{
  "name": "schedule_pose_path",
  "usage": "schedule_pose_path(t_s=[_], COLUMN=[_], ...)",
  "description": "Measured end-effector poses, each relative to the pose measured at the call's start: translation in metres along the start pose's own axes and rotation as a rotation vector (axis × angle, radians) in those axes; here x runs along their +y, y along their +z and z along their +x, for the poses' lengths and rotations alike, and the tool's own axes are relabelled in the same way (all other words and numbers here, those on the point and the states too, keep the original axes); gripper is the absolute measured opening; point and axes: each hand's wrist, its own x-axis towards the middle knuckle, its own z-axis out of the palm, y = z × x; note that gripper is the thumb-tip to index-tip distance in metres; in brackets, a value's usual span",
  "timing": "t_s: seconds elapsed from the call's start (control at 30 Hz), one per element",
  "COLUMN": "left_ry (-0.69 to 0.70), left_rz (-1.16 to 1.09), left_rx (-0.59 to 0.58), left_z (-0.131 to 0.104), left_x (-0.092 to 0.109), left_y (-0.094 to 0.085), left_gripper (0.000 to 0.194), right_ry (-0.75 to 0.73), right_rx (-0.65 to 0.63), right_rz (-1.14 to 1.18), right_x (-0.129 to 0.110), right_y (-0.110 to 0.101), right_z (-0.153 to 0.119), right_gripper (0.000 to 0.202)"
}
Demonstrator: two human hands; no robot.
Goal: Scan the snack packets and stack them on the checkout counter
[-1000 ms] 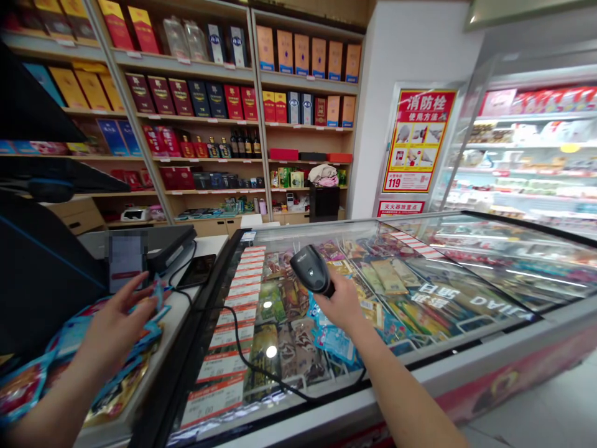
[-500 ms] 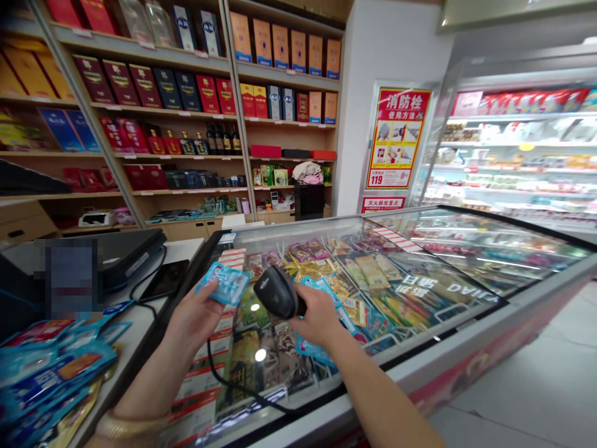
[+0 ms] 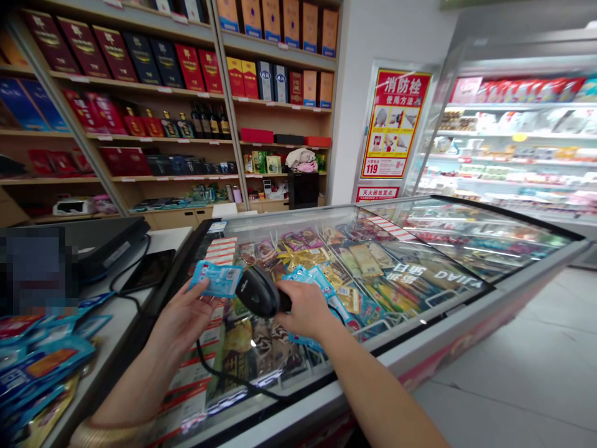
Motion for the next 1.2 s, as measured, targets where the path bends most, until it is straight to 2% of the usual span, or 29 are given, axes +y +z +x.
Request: schedule_pose_path(t_s=[0.47, 0.83, 0.93, 1.07, 1.2], left_ry=[0.034, 0.061, 0.066, 0.047, -0.035], left_rz=[0.025, 0.033, 0.055, 0.129, 0.204], left_rx=[0.036, 0.029, 0.049, 0.084, -0.018], left_z=[-0.003, 0.003, 0.003, 0.002, 0.0], left_x=[0.001, -0.001, -0.002, -0.004, -0.011], left_y=[0.002, -0.005, -0.005, -0.002, 0.009], left_gripper=[0.024, 0.02, 0.019, 0.019, 0.023], right_ry=[0.018, 0.022, 0.015, 0.058, 0.23], right_rx=[-0.058, -0.028, 0.043, 0.261, 0.477], right_rz=[-0.037, -0.014, -0.002, 0.006, 0.012], right_x=[-0.001, -0.001, 0.002, 0.019, 0.053], right_y=[0.001, 0.001, -0.006, -0.034, -0.07], right_z=[0.001, 0.001, 0.0, -0.004, -0.015], right_gripper=[0.018, 0.021, 0.025, 0.022, 0.021])
